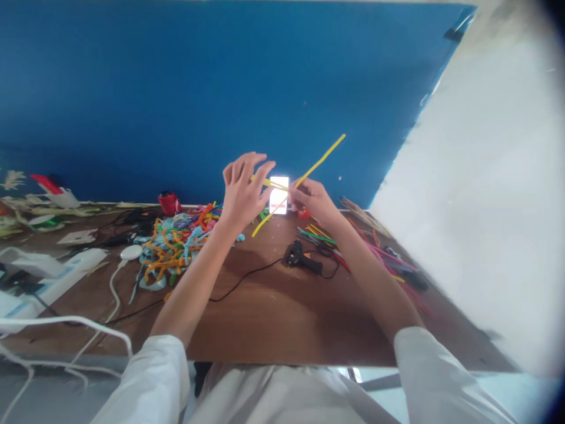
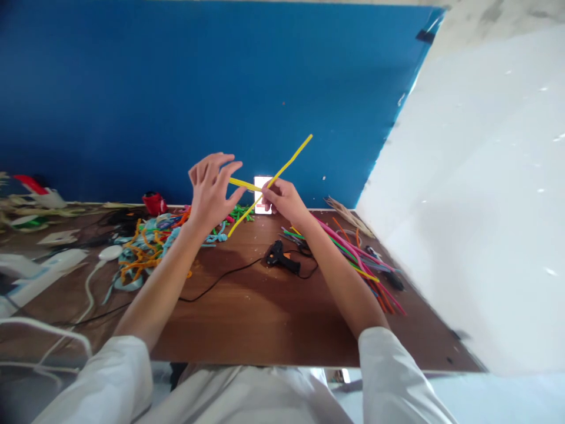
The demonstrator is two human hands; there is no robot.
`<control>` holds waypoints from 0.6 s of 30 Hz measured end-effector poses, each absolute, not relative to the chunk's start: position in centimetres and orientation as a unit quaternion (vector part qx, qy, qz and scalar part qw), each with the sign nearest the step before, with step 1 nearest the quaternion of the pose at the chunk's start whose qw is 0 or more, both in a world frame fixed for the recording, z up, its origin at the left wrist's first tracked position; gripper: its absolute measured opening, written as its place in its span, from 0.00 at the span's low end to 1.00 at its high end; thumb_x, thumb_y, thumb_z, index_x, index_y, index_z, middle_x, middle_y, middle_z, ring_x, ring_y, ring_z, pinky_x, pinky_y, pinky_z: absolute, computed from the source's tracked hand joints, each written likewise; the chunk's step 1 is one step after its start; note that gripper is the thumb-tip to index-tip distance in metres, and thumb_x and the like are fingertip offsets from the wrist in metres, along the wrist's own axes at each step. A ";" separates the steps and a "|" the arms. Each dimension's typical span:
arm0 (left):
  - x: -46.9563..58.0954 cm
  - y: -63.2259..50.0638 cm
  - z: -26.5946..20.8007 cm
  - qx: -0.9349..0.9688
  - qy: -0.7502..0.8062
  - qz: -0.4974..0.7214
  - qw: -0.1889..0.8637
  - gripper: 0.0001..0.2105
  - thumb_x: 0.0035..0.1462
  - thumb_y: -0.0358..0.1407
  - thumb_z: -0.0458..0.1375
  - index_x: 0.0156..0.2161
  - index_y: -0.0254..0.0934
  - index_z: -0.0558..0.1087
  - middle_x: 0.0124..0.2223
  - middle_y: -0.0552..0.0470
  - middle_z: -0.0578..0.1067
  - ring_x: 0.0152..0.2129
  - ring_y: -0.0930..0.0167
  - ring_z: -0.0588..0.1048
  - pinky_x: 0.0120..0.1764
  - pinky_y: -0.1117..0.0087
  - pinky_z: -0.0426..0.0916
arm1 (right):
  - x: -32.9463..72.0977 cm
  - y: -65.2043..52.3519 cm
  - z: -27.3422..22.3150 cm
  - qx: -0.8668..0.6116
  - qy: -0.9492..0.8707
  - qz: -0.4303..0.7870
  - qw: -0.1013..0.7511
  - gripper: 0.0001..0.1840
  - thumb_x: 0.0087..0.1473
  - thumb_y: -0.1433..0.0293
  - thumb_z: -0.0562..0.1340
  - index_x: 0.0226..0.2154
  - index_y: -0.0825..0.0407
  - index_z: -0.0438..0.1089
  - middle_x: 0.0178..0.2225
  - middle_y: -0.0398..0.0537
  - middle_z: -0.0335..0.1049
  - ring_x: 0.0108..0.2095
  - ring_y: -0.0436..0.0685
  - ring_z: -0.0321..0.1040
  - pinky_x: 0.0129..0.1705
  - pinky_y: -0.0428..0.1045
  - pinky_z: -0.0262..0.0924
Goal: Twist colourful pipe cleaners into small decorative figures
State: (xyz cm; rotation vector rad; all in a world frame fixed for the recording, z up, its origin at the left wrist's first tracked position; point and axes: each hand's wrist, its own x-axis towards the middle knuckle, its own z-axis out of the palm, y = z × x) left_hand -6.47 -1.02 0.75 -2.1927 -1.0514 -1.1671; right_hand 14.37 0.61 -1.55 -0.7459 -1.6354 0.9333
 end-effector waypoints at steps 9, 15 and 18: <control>-5.4 -1.4 0.6 -0.814 -0.374 -0.444 0.027 0.11 0.65 0.41 0.51 0.38 0.37 0.72 0.35 0.50 0.77 0.34 0.70 0.72 0.40 0.68 0.64 | 15.0 0.6 -1.2 -0.261 -0.617 0.512 0.537 0.17 0.47 0.60 0.71 0.33 0.51 0.66 0.26 0.40 0.72 0.24 0.47 0.68 0.23 0.42 0.56; -4.8 -1.0 0.2 -0.824 -0.376 -0.407 -0.123 0.18 0.65 0.47 0.51 0.34 0.35 0.73 0.29 0.53 0.75 0.26 0.74 0.70 0.31 0.72 0.62 | 14.9 0.8 -1.5 -0.242 -0.607 0.529 0.542 0.18 0.47 0.61 0.72 0.35 0.50 0.67 0.27 0.40 0.74 0.25 0.47 0.69 0.24 0.42 0.57; -4.2 -0.9 -0.3 -0.803 -0.352 -0.428 -0.219 0.15 0.64 0.45 0.54 0.45 0.35 0.72 0.36 0.51 0.78 0.29 0.74 0.75 0.33 0.73 0.67 | 14.7 0.8 -1.6 -0.231 -0.621 0.528 0.531 0.19 0.46 0.61 0.73 0.37 0.51 0.69 0.27 0.40 0.73 0.25 0.48 0.70 0.25 0.43 0.58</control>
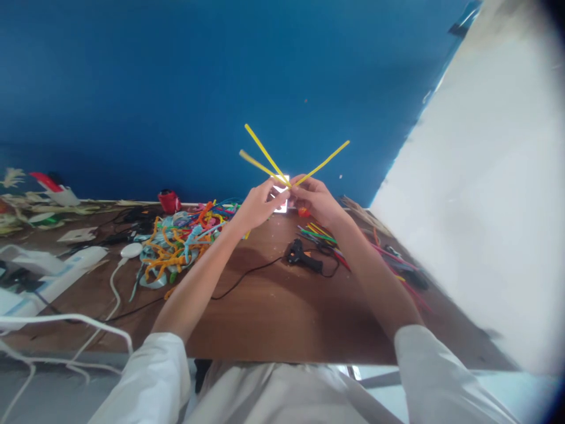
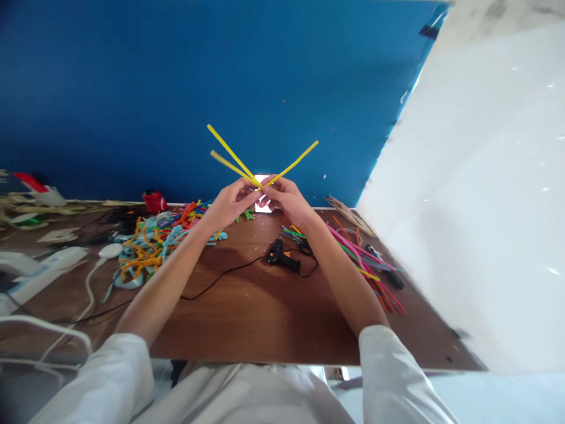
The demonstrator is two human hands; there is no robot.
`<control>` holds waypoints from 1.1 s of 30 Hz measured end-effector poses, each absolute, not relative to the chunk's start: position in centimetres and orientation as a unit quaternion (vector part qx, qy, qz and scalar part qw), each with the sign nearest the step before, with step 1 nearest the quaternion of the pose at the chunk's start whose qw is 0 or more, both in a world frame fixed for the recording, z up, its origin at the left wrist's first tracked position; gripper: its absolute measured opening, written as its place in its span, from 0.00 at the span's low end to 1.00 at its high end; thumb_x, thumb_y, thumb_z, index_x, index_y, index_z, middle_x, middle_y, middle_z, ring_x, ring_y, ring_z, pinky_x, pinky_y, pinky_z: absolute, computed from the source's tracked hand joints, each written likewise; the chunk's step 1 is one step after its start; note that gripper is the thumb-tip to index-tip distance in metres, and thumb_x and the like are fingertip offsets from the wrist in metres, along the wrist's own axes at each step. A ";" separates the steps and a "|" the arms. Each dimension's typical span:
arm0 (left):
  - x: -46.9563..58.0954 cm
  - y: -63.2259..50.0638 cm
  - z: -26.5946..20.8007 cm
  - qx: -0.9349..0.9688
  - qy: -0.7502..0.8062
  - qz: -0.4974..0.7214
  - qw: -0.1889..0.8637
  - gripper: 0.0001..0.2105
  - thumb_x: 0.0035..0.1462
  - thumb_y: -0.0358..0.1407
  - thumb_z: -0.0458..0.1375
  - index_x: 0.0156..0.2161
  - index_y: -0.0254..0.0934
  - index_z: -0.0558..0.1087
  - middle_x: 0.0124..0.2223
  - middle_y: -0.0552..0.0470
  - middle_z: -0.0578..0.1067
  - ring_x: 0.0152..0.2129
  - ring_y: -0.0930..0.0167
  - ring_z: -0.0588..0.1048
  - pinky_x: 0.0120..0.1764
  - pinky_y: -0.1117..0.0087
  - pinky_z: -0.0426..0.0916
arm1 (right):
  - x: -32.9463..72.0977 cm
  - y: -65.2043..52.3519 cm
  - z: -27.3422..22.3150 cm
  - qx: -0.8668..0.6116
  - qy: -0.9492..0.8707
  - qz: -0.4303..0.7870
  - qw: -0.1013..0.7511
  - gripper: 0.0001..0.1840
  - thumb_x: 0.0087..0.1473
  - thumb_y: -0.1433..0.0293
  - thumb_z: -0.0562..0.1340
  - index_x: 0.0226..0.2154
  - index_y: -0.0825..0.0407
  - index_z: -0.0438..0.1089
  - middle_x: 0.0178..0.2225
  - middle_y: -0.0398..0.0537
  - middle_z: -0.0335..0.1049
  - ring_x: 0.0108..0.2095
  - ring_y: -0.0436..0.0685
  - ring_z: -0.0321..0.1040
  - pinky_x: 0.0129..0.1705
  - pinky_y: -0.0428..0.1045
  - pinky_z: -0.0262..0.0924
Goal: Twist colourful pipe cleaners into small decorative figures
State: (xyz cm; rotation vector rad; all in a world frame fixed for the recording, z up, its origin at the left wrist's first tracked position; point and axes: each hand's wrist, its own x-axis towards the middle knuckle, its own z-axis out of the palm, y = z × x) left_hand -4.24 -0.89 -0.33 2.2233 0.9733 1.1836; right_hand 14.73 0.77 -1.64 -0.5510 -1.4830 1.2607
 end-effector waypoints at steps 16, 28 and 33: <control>-3.7 -0.7 -0.9 0.751 0.372 0.466 0.283 0.11 0.63 0.42 0.56 0.43 0.36 0.72 0.40 0.48 0.78 0.19 0.79 0.73 0.19 0.77 0.63 | 14.5 0.6 -1.5 -0.276 -0.642 0.477 0.533 0.12 0.45 0.64 0.72 0.31 0.53 0.74 0.25 0.39 0.68 0.24 0.45 0.60 0.22 0.43 0.53; -3.8 -0.1 -1.3 0.760 0.362 0.469 0.266 0.14 0.60 0.45 0.59 0.41 0.33 0.73 0.33 0.50 0.78 0.21 0.77 0.72 0.22 0.75 0.65 | 14.2 0.5 -1.7 -0.302 -0.667 0.441 0.519 0.16 0.48 0.58 0.71 0.29 0.53 0.73 0.23 0.40 0.69 0.22 0.45 0.61 0.23 0.44 0.53; -3.8 -0.5 -1.0 0.793 0.362 0.460 0.168 0.12 0.63 0.43 0.57 0.40 0.34 0.74 0.36 0.50 0.79 0.25 0.74 0.75 0.29 0.73 0.69 | 13.9 0.5 -1.7 -0.307 -0.677 0.406 0.532 0.18 0.49 0.56 0.71 0.26 0.53 0.71 0.21 0.40 0.68 0.19 0.45 0.59 0.21 0.44 0.50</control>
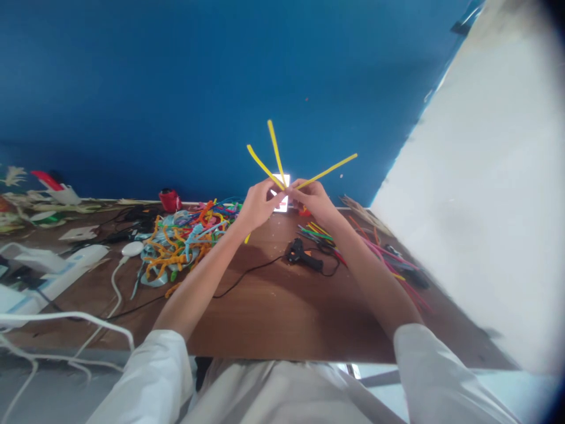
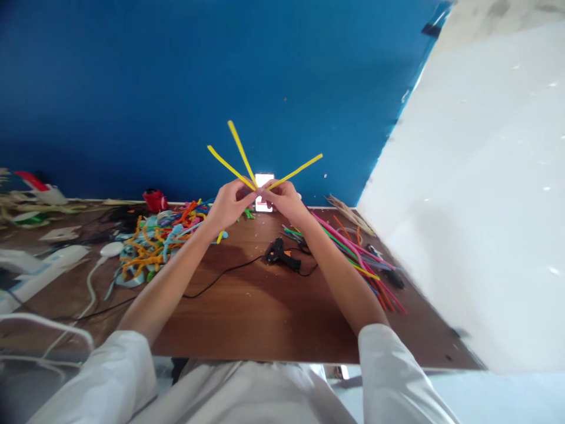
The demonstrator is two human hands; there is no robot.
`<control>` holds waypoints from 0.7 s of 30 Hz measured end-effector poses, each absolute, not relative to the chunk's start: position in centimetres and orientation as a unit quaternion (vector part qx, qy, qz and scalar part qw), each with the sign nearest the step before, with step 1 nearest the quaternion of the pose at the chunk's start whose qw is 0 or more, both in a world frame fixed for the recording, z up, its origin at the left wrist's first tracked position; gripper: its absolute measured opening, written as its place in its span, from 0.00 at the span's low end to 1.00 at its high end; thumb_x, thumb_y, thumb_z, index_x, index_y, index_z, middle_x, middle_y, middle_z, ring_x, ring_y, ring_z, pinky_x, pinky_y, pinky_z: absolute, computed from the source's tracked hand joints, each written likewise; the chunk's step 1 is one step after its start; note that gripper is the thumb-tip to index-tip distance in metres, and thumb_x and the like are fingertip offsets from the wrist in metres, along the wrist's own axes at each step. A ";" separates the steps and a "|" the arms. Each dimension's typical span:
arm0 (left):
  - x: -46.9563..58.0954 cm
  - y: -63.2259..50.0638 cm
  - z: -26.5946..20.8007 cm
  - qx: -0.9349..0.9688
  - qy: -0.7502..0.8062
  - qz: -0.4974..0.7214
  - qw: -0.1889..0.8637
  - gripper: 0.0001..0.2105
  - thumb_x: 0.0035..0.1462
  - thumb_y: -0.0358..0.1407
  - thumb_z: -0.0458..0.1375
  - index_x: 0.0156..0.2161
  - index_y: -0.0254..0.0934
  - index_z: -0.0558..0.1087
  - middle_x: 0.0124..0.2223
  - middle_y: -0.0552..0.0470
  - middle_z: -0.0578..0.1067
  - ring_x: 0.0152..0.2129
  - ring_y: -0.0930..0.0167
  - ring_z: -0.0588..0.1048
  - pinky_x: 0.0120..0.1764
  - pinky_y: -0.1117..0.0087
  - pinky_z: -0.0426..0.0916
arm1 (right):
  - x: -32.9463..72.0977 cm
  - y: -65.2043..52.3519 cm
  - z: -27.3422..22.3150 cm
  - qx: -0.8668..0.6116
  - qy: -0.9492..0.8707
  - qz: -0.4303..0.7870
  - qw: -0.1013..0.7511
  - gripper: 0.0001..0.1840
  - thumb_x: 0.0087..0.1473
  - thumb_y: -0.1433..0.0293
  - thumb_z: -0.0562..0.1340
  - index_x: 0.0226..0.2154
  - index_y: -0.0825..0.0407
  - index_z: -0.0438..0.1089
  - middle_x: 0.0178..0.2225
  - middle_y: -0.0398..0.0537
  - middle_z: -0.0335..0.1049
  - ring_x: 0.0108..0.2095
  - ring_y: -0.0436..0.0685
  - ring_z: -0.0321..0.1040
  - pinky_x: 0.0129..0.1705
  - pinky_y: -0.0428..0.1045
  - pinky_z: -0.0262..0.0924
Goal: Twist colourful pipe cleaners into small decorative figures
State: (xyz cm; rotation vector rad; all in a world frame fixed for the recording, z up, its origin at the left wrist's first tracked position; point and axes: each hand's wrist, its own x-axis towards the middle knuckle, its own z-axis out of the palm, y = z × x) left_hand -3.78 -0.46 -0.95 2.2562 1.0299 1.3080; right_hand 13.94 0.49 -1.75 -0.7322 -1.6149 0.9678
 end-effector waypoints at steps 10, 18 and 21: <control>-4.2 0.7 -1.8 0.847 0.338 0.405 -0.061 0.12 0.68 0.37 0.50 0.47 0.35 0.73 0.49 0.43 0.77 0.49 0.63 0.74 0.50 0.65 0.66 | 13.7 0.2 -1.8 -0.301 -0.668 0.380 0.565 0.15 0.51 0.59 0.69 0.23 0.52 0.71 0.19 0.40 0.67 0.18 0.46 0.57 0.21 0.45 0.49; -4.4 -0.2 -1.5 0.856 0.330 0.392 -0.066 0.12 0.69 0.38 0.48 0.44 0.37 0.74 0.46 0.46 0.77 0.43 0.67 0.75 0.43 0.69 0.66 | 13.9 0.2 -1.9 -0.272 -0.703 0.333 0.566 0.18 0.55 0.55 0.67 0.26 0.52 0.70 0.20 0.40 0.67 0.19 0.46 0.59 0.22 0.45 0.53; -4.5 0.6 -1.7 0.841 0.334 0.422 -0.053 0.11 0.67 0.38 0.52 0.44 0.36 0.74 0.45 0.46 0.78 0.41 0.67 0.76 0.43 0.68 0.67 | 13.7 0.2 -1.8 -0.270 -0.713 0.341 0.550 0.19 0.56 0.52 0.65 0.30 0.51 0.69 0.20 0.39 0.67 0.19 0.46 0.59 0.21 0.44 0.53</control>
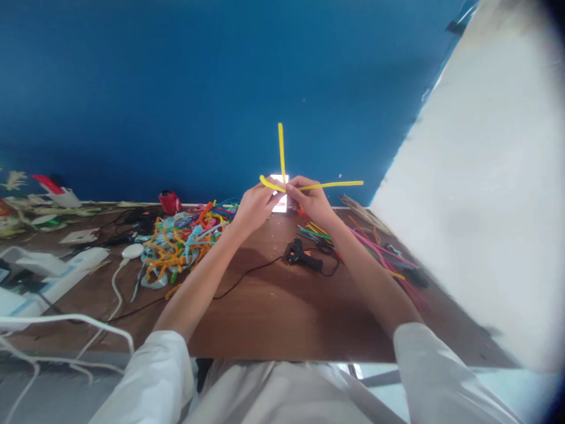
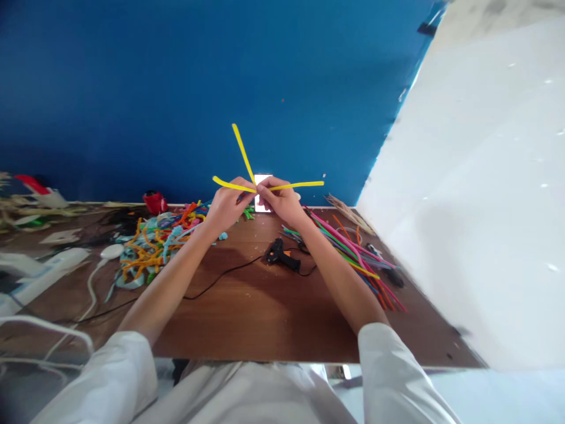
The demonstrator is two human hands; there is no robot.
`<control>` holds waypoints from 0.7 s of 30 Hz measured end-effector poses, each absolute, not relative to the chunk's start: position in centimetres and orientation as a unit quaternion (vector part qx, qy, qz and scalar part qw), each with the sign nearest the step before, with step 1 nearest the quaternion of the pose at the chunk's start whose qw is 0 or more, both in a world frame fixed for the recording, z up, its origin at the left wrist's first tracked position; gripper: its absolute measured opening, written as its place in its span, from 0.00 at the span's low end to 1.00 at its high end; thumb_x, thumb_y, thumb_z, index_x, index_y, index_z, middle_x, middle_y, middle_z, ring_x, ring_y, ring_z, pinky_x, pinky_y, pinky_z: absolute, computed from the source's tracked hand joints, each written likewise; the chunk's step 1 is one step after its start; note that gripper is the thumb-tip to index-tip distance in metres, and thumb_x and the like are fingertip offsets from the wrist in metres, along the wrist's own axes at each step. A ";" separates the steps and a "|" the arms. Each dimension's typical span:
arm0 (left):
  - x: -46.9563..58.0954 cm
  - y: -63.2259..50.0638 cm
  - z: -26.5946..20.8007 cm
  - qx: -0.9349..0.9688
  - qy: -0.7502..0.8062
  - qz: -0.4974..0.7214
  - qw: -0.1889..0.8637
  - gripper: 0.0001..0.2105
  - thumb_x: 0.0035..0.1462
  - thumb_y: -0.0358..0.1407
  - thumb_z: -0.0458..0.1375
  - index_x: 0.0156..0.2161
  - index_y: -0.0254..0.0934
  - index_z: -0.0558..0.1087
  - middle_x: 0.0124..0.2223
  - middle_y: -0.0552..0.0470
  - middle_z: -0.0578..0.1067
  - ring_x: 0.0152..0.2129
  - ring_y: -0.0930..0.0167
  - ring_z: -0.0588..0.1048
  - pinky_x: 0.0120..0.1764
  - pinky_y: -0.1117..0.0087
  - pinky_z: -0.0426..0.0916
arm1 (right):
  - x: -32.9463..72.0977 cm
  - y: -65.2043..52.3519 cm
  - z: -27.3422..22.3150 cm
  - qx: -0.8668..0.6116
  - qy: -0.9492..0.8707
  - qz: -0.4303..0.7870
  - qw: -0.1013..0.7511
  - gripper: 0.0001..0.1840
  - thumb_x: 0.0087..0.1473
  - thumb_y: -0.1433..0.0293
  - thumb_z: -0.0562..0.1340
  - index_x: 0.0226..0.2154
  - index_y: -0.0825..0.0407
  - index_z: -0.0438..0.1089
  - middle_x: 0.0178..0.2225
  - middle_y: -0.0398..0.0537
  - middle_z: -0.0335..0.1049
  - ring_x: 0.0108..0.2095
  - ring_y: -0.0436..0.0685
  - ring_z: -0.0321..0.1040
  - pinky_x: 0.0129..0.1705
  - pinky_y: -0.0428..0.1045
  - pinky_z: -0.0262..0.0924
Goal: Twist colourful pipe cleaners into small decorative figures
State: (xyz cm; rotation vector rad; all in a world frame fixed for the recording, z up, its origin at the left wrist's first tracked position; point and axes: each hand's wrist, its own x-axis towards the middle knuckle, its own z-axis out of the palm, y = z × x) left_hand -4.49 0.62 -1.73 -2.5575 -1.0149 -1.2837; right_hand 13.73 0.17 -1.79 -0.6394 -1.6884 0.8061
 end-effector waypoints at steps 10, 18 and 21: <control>-3.3 0.3 -2.0 -0.803 -0.374 -0.463 -0.022 0.06 0.59 0.35 0.59 0.39 0.35 0.74 0.36 0.50 0.79 0.28 0.72 0.74 0.34 0.71 0.66 | 13.4 0.8 -2.5 -0.315 -0.693 0.329 0.558 0.20 0.55 0.53 0.65 0.27 0.52 0.67 0.17 0.36 0.63 0.17 0.44 0.54 0.20 0.44 0.47; -3.1 0.1 -1.9 -0.762 -0.374 -0.510 -0.142 0.06 0.57 0.36 0.61 0.34 0.34 0.73 0.31 0.52 0.78 0.25 0.74 0.73 0.31 0.73 0.65 | 13.2 0.8 -2.4 -0.313 -0.680 0.337 0.571 0.15 0.55 0.59 0.65 0.27 0.53 0.69 0.14 0.35 0.59 0.16 0.44 0.51 0.20 0.44 0.45; -3.5 0.1 -1.6 -0.749 -0.342 -0.515 -0.238 0.09 0.56 0.38 0.62 0.35 0.33 0.72 0.30 0.52 0.77 0.24 0.75 0.72 0.29 0.74 0.64 | 13.6 0.5 -2.0 -0.308 -0.691 0.341 0.557 0.15 0.55 0.58 0.66 0.29 0.53 0.69 0.16 0.35 0.61 0.17 0.44 0.53 0.20 0.44 0.46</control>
